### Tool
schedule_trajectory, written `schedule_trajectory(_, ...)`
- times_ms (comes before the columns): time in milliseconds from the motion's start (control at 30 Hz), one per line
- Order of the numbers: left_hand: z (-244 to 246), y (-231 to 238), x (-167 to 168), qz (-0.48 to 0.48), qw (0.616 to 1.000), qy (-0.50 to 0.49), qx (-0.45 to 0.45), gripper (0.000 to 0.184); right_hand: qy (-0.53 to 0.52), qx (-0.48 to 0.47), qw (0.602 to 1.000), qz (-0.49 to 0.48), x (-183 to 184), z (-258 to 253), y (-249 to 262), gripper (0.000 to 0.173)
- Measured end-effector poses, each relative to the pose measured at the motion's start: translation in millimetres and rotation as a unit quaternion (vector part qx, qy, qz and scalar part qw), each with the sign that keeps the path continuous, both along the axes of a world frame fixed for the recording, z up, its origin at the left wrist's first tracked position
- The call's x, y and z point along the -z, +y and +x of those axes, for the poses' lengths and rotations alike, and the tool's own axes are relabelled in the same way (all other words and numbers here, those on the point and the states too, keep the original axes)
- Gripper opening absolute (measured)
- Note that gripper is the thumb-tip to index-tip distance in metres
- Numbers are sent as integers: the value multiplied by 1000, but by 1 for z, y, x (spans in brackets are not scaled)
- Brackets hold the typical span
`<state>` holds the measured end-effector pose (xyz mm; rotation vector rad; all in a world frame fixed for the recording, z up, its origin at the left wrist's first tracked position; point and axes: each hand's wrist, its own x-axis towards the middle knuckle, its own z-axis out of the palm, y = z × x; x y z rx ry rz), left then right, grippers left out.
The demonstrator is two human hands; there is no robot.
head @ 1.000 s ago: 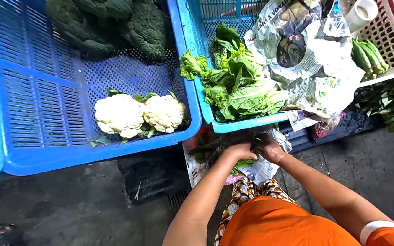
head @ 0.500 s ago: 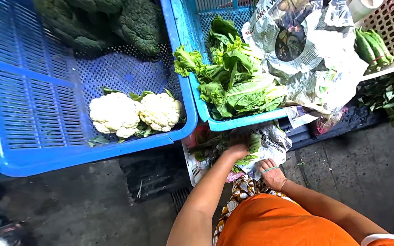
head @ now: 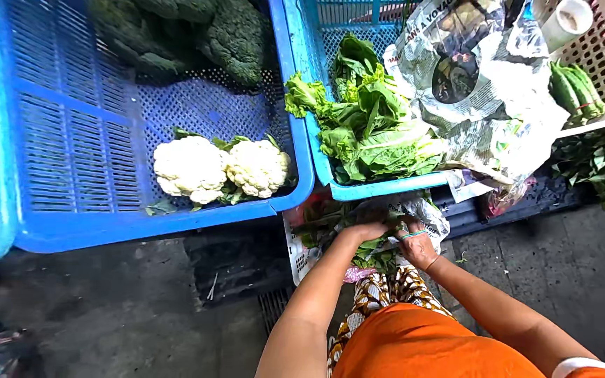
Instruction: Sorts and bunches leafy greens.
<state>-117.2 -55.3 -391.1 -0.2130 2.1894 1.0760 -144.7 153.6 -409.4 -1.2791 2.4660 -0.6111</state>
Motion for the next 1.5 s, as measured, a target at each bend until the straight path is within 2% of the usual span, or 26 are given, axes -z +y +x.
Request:
schedule_trajectory(133, 5, 0, 1, -2, 999, -27, 28, 65, 2, -52, 998, 18, 5, -6, -2, 26)
schedule_trajectory(200, 9, 2, -2, -28, 996, -34, 76, 79, -26, -61, 997, 44, 7, -8, -2, 29)
schedule_trajectory(333, 26, 19, 5, -123, 980, 30, 156, 122, -37, -61, 996, 54, 9, -11, -2, 30)
schedule_trajectory(400, 37, 31, 15, -167, 972, 66, 148, 129, -32, -67, 995, 62, 11, -10, -2, 30)
schedule_trajectory(433, 41, 36, 20, -180, 971, 80, 135, 124, -27, -70, 995, 64, 11, -10, -2, 29)
schedule_trajectory(533, 50, 42, 34, -194, 968, 134, 82, 88, -32, -73, 994, 76, 8, -8, -3, 29)
schedule_trajectory(633, 48, 40, 36, -177, 970, 145, 76, 71, -75, -47, 989, 122, 2, -7, -7, 32)
schedule_trajectory(700, 44, 36, 37, -165, 974, 130, 81, 67, -125, -28, 976, 174, -1, -11, -13, 45)
schedule_trajectory(767, 40, 33, 38, -158, 977, 116, 83, 66, -134, -25, 973, 187, 5, -14, -15, 67)
schedule_trajectory(833, 36, 30, 36, -147, 981, 92, 92, 70, -130, -18, 973, 188, 8, -16, -16, 88)
schedule_trajectory(867, 32, 29, 32, -132, 985, 61, 97, 76, -127, -15, 973, 191, 8, -17, -17, 90)
schedule_trajectory(933, 23, 22, 18, -80, 993, -16, 88, 87, -115, -28, 972, 204, 6, -18, -20, 82)
schedule_trajectory(967, 16, 15, 8, -37, 996, -48, 63, 86, -111, -42, 970, 210, 6, -19, -22, 78)
schedule_trajectory(1033, 8, 2, -4, 36, 998, -32, -37, 61, -114, -56, 966, 224, 8, -19, -23, 74)
schedule_trajectory(1067, 4, 0, -8, 30, 995, 5, -91, 44, -114, -60, 965, 228, 10, -19, -23, 73)
schedule_trajectory(1100, -1, -1, -8, -7, 992, 44, -122, 37, -109, -66, 965, 230, 11, -19, -23, 73)
schedule_trajectory(1167, -12, 2, 0, -126, 981, 79, -127, 42, -95, -75, 967, 222, 13, -16, -21, 71)
schedule_trajectory(1200, -17, 5, 2, -150, 978, 71, -123, 50, -88, -77, 969, 216, 13, -14, -20, 71)
schedule_trajectory(1267, -25, 10, 8, -158, 980, 49, -112, 60, -70, -83, 973, 206, 12, -10, -18, 70)
schedule_trajectory(1400, -30, 14, 17, -155, 972, 74, -163, 48, -59, -94, 975, 191, 12, -1, -16, 67)
schedule_trajectory(1500, -27, 10, 21, -132, 975, 65, -167, 47, -85, -99, 970, 207, 10, -1, -18, 65)
